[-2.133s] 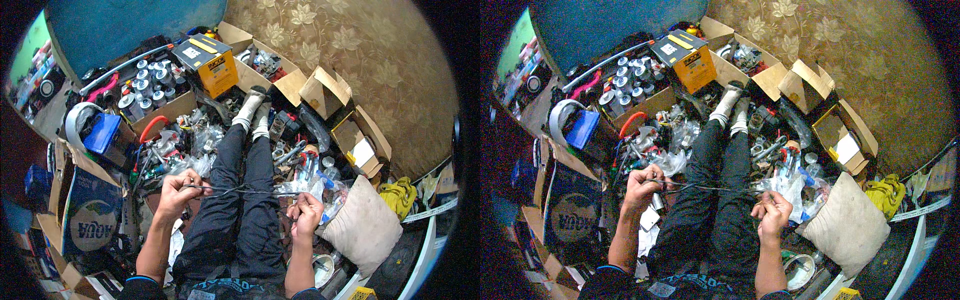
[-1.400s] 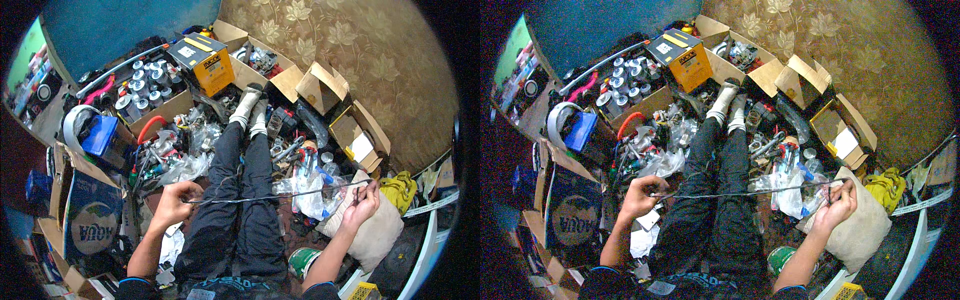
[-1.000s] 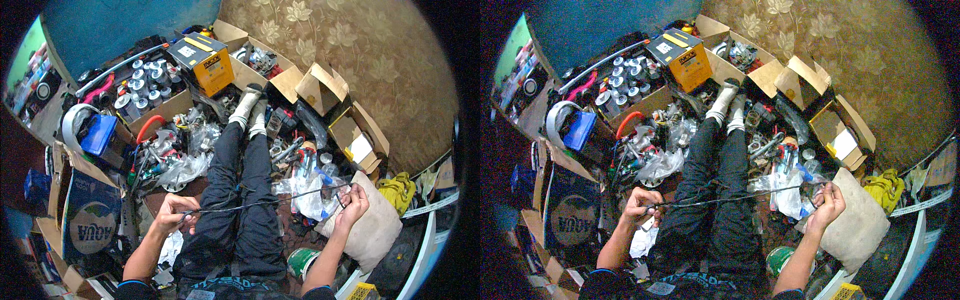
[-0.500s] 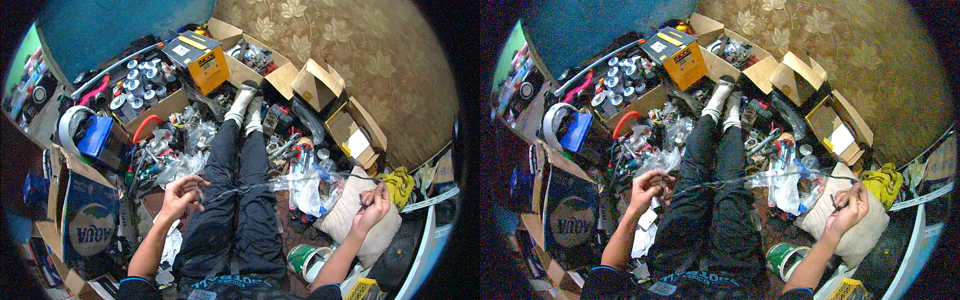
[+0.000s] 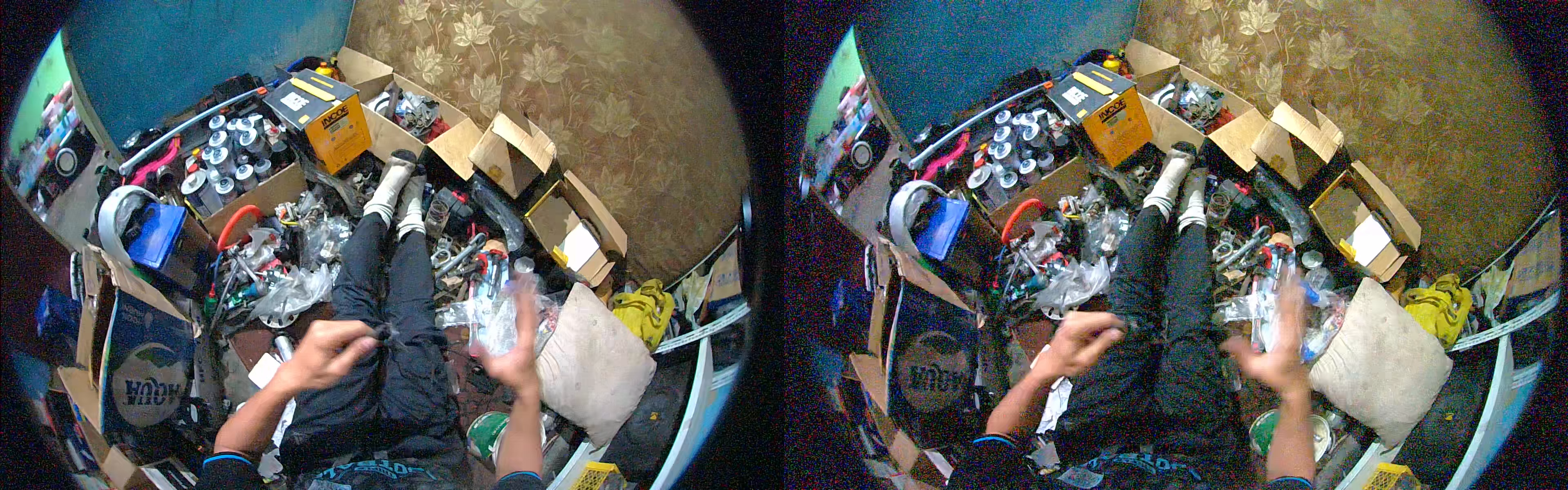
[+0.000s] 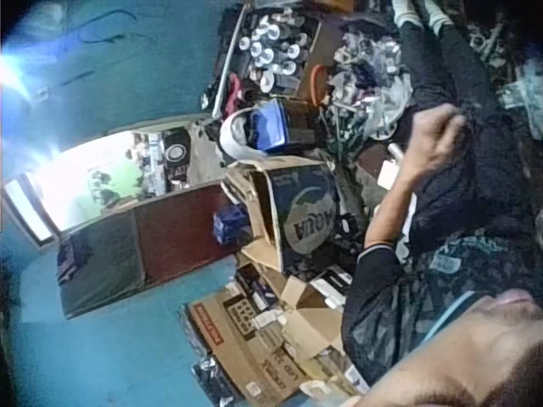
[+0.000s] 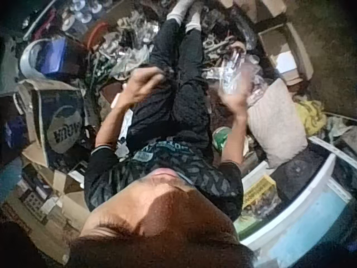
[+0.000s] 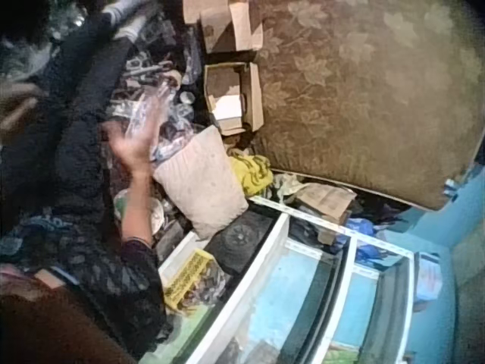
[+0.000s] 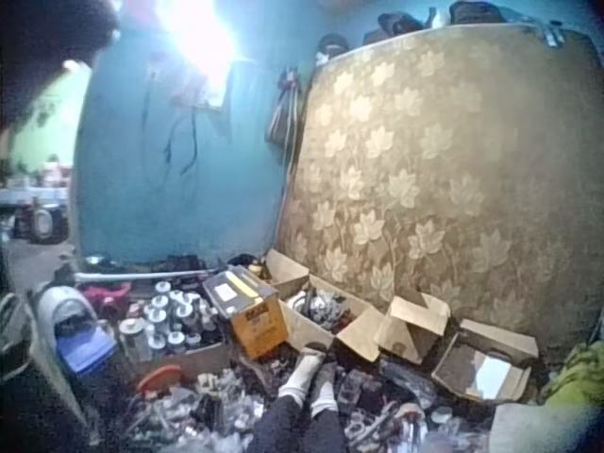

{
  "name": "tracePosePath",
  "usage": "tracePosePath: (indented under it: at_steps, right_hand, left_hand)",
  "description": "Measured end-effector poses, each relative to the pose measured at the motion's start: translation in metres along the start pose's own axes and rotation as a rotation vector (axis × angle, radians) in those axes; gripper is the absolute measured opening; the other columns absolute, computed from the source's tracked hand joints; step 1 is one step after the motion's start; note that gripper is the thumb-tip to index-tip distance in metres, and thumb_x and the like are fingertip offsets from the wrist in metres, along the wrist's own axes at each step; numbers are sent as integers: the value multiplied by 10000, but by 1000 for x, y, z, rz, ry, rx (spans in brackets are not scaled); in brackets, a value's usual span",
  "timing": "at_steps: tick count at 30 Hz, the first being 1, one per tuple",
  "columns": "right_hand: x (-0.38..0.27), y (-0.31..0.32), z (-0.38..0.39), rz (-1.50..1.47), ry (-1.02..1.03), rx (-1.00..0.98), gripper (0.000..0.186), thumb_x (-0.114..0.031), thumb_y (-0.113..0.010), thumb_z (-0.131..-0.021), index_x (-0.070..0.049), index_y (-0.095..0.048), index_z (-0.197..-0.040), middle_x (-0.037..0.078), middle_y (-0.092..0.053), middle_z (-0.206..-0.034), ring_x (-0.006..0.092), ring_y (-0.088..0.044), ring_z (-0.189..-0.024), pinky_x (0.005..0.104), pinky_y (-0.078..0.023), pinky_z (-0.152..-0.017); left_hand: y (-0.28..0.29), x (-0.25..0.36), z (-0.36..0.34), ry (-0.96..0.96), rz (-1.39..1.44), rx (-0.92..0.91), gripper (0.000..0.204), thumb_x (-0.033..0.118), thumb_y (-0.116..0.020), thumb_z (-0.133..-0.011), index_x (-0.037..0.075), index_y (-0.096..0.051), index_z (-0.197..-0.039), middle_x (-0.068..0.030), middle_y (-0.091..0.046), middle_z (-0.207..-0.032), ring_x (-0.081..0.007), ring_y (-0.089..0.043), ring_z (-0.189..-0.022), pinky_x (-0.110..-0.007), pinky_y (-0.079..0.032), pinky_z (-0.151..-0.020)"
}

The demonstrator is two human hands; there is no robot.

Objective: The person sits on the floor in a cluttered room and manipulates a bundle of wires, stripping insulation and twisting strands. They then pick up a power drill and a small black object, inspecting them briefly before placing them back down.

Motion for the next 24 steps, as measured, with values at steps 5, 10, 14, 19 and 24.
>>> tracePosePath:
  at_steps: [5, 10, 14, 19, 24]
  right_hand:
    - [-58, -101, -3, -865, 72, -568, 533, -191, -782, -740, -10, -564, -1192, 154, -592, -1173, 219, -575, -1059, 327, -447, -895]
    - [-19, -127, 41, -1017, -390, -511, 156, -101, -654, -866, 8, -647, -977, 63, -683, -838, 98, -619, -803, 255, -495, -738]
    - [-12, -80, 42, -756, -325, -310, 204, -154, -607, -911, 49, -622, -920, 53, -643, -801, 114, -595, -732, 267, -475, -666]
    - [-15, -24, 58, -556, -388, -170, 193, -162, -601, -892, 28, -629, -898, 147, -649, -786, 251, -648, -699, 316, -482, -636]
    - [-13, 29, 83, -457, -473, -43, 233, -196, -632, -871, 35, -611, -845, 109, -580, -692, 194, -551, -600, 292, -439, -581]
  left_hand:
    - [-17, 17, -13, 64, 140, -37, 180, 133, -550, -926, -26, -578, -847, -140, -581, -653, -259, -577, -543, -340, -432, -507]
    - [20, -13, 3, 348, 688, 485, 299, 267, -478, -975, 40, -537, -791, -86, -581, -604, -142, -502, -381, -269, -396, -323]
    - [41, -55, 18, 458, 696, 699, 301, 254, -498, -974, 19, -568, -799, -53, -559, -560, -96, -473, -383, -234, -351, -331]
    - [-4, -87, 3, 420, -216, 438, 391, 203, -710, -833, -54, -600, -1106, -67, -606, -710, -107, -537, -527, -266, -433, -485]
    - [-74, 5, -39, -155, -137, 17, 689, 242, -778, -736, -14, -464, -1293, -180, -530, -1259, -303, -519, -1142, -370, -429, -934]
Point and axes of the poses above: each hand's wrist, its own z-axis away from the middle knuckle, its own y-axis out of the back of the hand, x = y × z, the point moved 4 cm from there along -z, towards the middle knuckle
